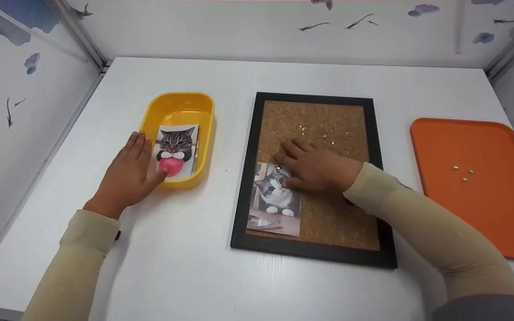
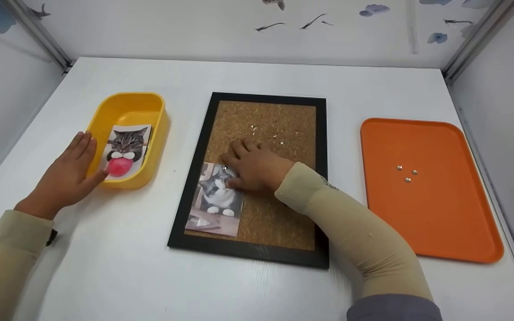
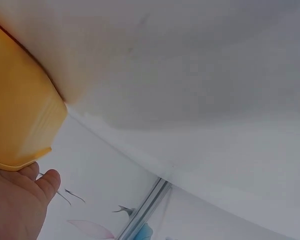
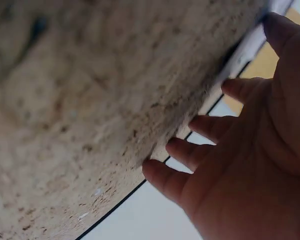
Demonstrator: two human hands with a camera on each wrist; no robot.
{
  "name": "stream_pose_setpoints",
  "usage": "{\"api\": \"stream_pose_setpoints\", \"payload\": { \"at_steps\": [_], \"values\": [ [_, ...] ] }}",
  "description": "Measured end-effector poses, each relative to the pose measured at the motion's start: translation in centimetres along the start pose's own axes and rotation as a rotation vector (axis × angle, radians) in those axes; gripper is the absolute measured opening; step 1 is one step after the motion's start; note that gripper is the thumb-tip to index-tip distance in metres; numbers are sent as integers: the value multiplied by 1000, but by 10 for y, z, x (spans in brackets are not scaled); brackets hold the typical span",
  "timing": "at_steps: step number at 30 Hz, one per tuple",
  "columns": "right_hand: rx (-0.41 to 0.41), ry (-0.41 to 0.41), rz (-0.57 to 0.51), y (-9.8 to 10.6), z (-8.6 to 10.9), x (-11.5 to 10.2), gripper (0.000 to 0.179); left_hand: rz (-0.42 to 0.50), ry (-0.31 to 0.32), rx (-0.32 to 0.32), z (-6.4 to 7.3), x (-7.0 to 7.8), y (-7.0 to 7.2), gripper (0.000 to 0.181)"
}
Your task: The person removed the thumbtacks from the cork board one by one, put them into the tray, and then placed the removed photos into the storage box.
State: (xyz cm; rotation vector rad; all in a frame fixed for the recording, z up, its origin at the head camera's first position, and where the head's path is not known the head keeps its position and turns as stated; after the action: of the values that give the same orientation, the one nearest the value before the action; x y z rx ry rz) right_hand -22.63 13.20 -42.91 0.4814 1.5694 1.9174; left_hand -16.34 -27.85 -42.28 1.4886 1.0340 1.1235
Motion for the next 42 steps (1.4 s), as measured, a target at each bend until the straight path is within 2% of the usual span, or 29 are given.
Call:
{"api": "stream_pose_setpoints", "payload": {
  "at_steps": [5,8,11,13,14,16,19,23,26,30,42],
  "values": [
    [-28,-4,-6,-5,2,-1,81,29,23,-19,1,6,7,90],
    [-32,-5,-9,-5,4,-1,81,76,11,24,3,21,18,89],
    [-43,-3,-23,-4,4,-1,81,123,-106,138,6,53,24,84],
    [-56,-7,-33,-3,4,-1,81,133,-213,172,8,81,22,81],
    [-61,-8,-34,-3,4,-1,81,128,-269,164,9,95,19,80],
    [-69,-13,-35,-3,3,0,82,110,-354,106,9,123,10,80],
    [-70,-18,-30,-2,2,0,82,84,-430,-56,8,157,-6,82],
    [-61,-11,-28,-1,0,0,82,71,-513,-207,6,185,-25,80],
    [-55,4,-31,0,-1,0,81,64,-549,-263,6,193,-35,77],
    [-52,12,-27,1,-1,3,80,41,-559,-302,7,197,-44,79],
    [-50,2,-28,-1,2,7,80,-21,-606,-319,1,200,-55,81]
  ]
}}
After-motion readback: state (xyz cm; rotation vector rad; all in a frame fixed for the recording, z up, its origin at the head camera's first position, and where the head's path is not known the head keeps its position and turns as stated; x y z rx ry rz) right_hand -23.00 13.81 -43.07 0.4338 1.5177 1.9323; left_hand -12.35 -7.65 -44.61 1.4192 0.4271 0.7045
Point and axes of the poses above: each hand's wrist, its own z-axis away from the middle knuckle, its own y-axis out of the back of the hand, x = y × z, the point moved 2 cm from there along -z, towards the middle knuckle, and after that the axes turned 7 degrees about x, right-handed, at the moved point
